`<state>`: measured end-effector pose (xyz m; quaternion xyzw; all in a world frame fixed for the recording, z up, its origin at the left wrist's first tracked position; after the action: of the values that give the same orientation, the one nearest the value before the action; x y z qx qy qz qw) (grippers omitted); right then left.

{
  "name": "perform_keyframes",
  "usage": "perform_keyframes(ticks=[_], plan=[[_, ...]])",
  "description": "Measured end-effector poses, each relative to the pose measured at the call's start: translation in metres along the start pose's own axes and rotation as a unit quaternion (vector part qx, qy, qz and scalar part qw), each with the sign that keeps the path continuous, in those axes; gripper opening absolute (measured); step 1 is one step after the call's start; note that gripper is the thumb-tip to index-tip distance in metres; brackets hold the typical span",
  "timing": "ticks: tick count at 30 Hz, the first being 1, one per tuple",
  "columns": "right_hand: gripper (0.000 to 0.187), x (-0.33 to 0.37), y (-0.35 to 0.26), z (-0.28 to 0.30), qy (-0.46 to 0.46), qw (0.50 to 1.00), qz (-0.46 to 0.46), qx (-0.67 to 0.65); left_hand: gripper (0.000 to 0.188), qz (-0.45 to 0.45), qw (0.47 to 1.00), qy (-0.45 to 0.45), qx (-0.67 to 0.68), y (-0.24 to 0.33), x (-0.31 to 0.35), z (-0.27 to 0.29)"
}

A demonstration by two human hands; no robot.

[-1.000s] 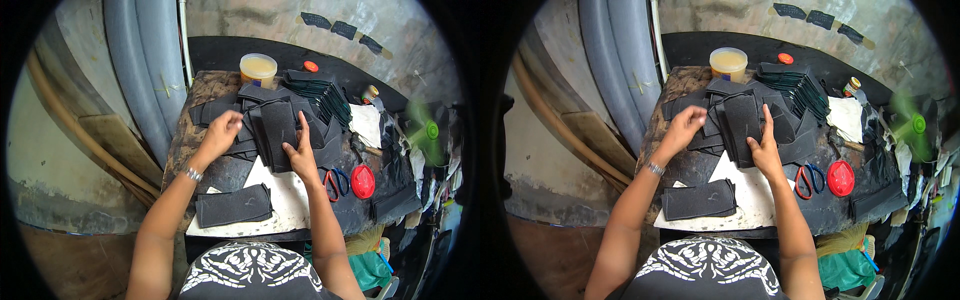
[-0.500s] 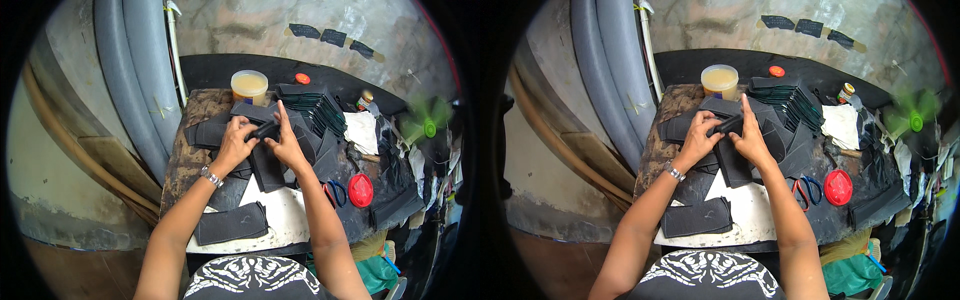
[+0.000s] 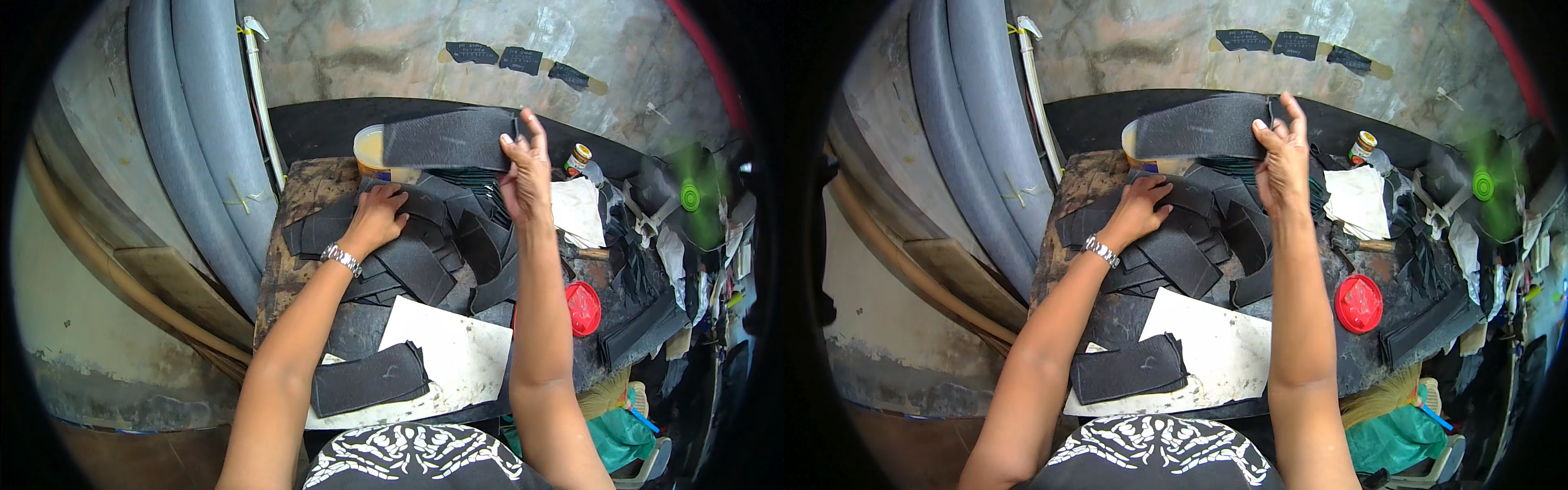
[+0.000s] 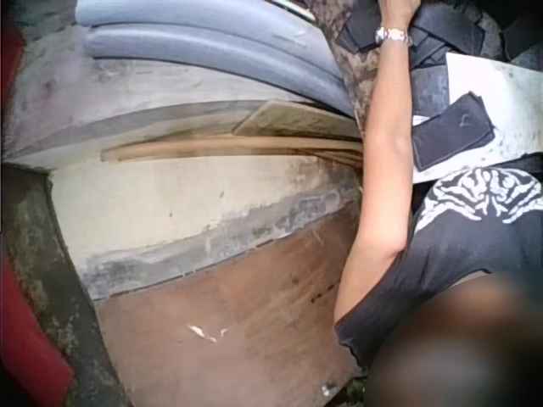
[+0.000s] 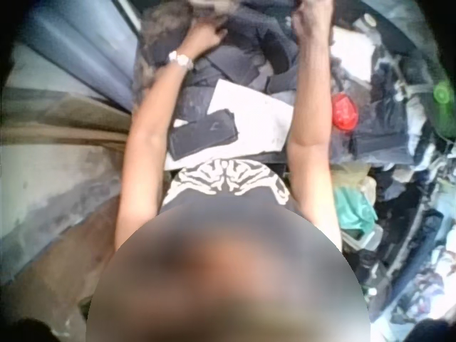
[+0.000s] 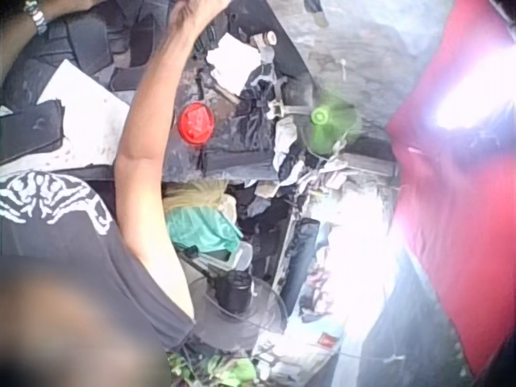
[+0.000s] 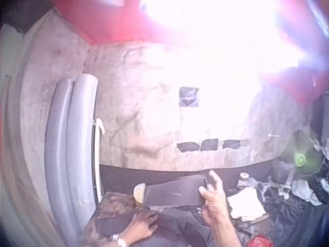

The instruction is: The person repeatedly picks up small black fabric pieces from a pile, folds them by hand, and places them into a neat stack on a white sheet. The person continues this process throughout the clip, handling one piece at a time.

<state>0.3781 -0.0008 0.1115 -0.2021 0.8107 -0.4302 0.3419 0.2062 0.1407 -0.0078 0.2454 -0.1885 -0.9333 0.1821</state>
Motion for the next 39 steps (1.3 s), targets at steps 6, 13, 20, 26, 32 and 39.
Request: perform_keyframes(ticks=[6, 13, 20, 26, 32, 39], plan=[[0.089, 0.031, 0.150, 0.020, 0.095, 0.938, -0.182, 0.280, 0.046, 0.088, 0.994, 0.063, -0.019, -0.009, 0.033, 0.031], [0.103, 0.039, 0.158, 0.021, 0.065, 0.908, -0.183, 0.372, 0.054, 0.111, 0.992, 0.057, 0.003, -0.002, 0.082, 0.029], [0.103, 0.048, 0.013, -0.058, -0.141, 0.960, 0.086, 0.228, 0.031, 0.059, 0.979, 0.156, 0.115, -0.008, 0.085, 0.044], [0.094, 0.066, -0.124, -0.082, -0.238, 0.926, 0.169, 0.241, 0.021, 0.115, 0.807, 0.206, 0.542, -0.010, 0.074, 0.088], [0.093, 0.102, -0.099, -0.162, -0.459, 0.836, 0.138, 0.266, 0.037, -0.057, 0.874, 0.110, 0.471, 0.080, 0.051, 0.173], [0.083, 0.157, -0.052, -0.182, -0.390, 0.863, 0.141, 0.288, 0.075, -0.041, 0.827, 0.027, 0.560, 0.090, 0.119, 0.202]])
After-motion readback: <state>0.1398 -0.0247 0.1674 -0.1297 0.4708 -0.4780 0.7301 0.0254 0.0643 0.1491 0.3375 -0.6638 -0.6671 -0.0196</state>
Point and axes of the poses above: each hand's wrist, its own x-axis away from the middle knuckle, its own z-axis out of the back of the hand, y = z × x, the point moved 10 cm from there along -x, towards the middle knuckle, and after that the axes turned 7 degrees about x, right-handed, at the moved point
